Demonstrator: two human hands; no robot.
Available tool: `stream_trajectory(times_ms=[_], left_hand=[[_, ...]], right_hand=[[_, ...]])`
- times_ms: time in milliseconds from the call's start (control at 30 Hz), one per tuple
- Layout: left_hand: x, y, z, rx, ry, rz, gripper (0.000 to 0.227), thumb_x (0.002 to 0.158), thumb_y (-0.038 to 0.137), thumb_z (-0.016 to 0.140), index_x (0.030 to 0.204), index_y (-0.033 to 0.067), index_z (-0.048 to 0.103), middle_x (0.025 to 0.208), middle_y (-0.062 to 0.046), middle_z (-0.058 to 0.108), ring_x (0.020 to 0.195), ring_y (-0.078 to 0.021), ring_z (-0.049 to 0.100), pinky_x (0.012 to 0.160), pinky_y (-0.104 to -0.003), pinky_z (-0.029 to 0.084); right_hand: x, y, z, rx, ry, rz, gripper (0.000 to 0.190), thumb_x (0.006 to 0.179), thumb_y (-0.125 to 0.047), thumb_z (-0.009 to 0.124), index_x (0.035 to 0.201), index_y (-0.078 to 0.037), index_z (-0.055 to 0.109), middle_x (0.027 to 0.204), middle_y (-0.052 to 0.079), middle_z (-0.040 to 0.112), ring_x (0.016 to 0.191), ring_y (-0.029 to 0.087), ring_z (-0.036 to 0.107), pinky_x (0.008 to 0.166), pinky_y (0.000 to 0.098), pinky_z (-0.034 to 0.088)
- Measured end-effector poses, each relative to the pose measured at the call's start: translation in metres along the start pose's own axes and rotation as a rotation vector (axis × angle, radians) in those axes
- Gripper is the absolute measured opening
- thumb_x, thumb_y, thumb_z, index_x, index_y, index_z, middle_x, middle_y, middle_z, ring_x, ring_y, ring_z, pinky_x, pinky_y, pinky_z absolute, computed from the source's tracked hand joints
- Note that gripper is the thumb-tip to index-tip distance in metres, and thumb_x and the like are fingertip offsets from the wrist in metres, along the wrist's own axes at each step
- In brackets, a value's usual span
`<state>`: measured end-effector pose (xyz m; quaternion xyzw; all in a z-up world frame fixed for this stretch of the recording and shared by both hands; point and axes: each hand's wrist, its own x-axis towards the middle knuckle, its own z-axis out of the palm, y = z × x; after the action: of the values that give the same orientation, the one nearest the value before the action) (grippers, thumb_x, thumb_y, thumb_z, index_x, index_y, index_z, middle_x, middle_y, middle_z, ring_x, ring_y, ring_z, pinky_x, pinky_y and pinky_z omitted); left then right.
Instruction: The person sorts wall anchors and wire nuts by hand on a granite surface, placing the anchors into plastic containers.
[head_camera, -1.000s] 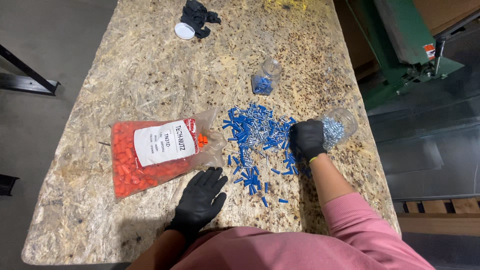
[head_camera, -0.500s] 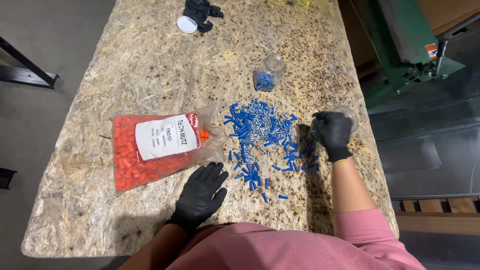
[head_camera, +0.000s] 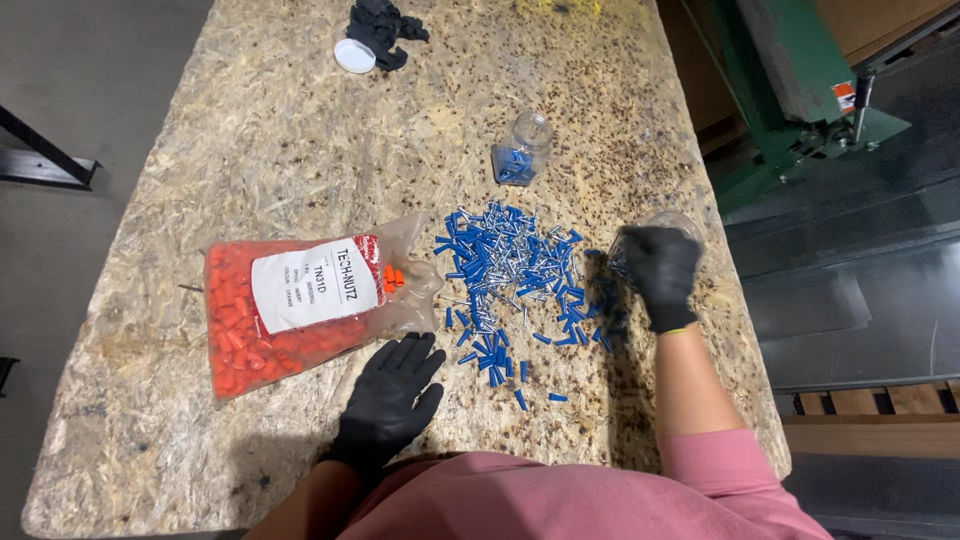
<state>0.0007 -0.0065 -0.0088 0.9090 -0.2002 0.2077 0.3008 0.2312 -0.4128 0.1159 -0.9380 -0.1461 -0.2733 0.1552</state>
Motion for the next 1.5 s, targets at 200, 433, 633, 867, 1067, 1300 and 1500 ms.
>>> stream_trajectory(times_ms=[200,433,633,867,1067,1300,1500], left_hand=[[-0.001,0.0,0.0,-0.031,-0.003,-0.037,0.045,0.093,0.032,0.061,0.135,0.0169,0.069,0.149,-0.012,0.059,0.137,-0.0307,0.054,0.118,-0.046,0.034],[0.0,-0.002,0.004,-0.032,-0.052,-0.05,0.046,0.094,0.034,0.059,0.136,0.0173,0.068,0.15,-0.012,0.057,0.138,-0.0304,0.053,0.118,-0.045,0.032],[-0.001,0.002,-0.001,-0.032,-0.07,-0.068,0.047,0.094,0.035,0.059,0.137,0.017,0.067,0.151,-0.012,0.057,0.14,-0.0296,0.051,0.12,-0.044,0.031],[-0.004,-0.003,0.006,-0.036,-0.059,-0.045,0.048,0.095,0.035,0.059,0.139,0.017,0.066,0.153,-0.012,0.055,0.142,-0.0297,0.049,0.121,-0.044,0.03],[0.009,0.013,-0.018,-0.015,0.066,0.027,0.042,0.094,0.025,0.065,0.132,0.0098,0.069,0.145,-0.016,0.062,0.133,-0.0349,0.059,0.115,-0.048,0.039],[-0.001,0.002,-0.003,0.024,-0.183,-0.081,0.05,0.094,0.035,0.058,0.141,0.0188,0.064,0.154,-0.01,0.053,0.143,-0.0311,0.047,0.121,-0.046,0.029],[0.009,0.011,-0.022,0.045,-0.117,-0.02,0.047,0.095,0.029,0.058,0.14,0.017,0.063,0.151,-0.014,0.057,0.14,-0.034,0.052,0.119,-0.048,0.034]], right_hand=[[-0.026,-0.064,0.043,-0.654,-0.608,0.074,0.036,0.088,-0.044,0.054,0.068,-0.027,0.08,0.062,0.003,0.071,0.061,0.028,0.07,0.057,0.033,0.042],[-0.03,-0.064,0.028,-0.615,-0.228,-0.174,0.034,0.096,-0.032,0.06,0.064,-0.024,0.071,0.055,0.001,0.06,0.051,0.021,0.053,0.051,0.0363,0.032],[0.015,-0.028,-0.042,-0.557,0.004,-0.013,0.011,0.093,-0.036,0.076,0.089,-0.03,0.085,0.065,0.001,0.07,0.055,0.018,0.061,0.05,0.0303,0.035],[0.011,-0.005,-0.024,-0.517,-0.003,0.022,0.011,0.091,-0.031,0.086,0.103,-0.03,0.086,0.089,-0.006,0.08,0.075,0.014,0.075,0.063,0.0266,0.052],[-0.011,-0.068,0.018,-0.422,-0.087,-0.217,0.051,0.104,-0.049,0.051,0.06,-0.028,0.062,0.055,-0.005,0.056,0.05,0.014,0.053,0.047,0.0343,0.03],[-0.032,-0.064,0.064,-0.566,-0.28,-0.007,0.039,0.089,-0.034,0.059,0.052,-0.024,0.065,0.053,0.004,0.058,0.052,0.028,0.055,0.054,0.0421,0.035],[-0.032,-0.067,0.07,-0.611,-0.252,0.043,0.04,0.098,-0.037,0.055,0.064,-0.022,0.071,0.066,0.009,0.066,0.064,0.034,0.062,0.058,0.0469,0.04]])
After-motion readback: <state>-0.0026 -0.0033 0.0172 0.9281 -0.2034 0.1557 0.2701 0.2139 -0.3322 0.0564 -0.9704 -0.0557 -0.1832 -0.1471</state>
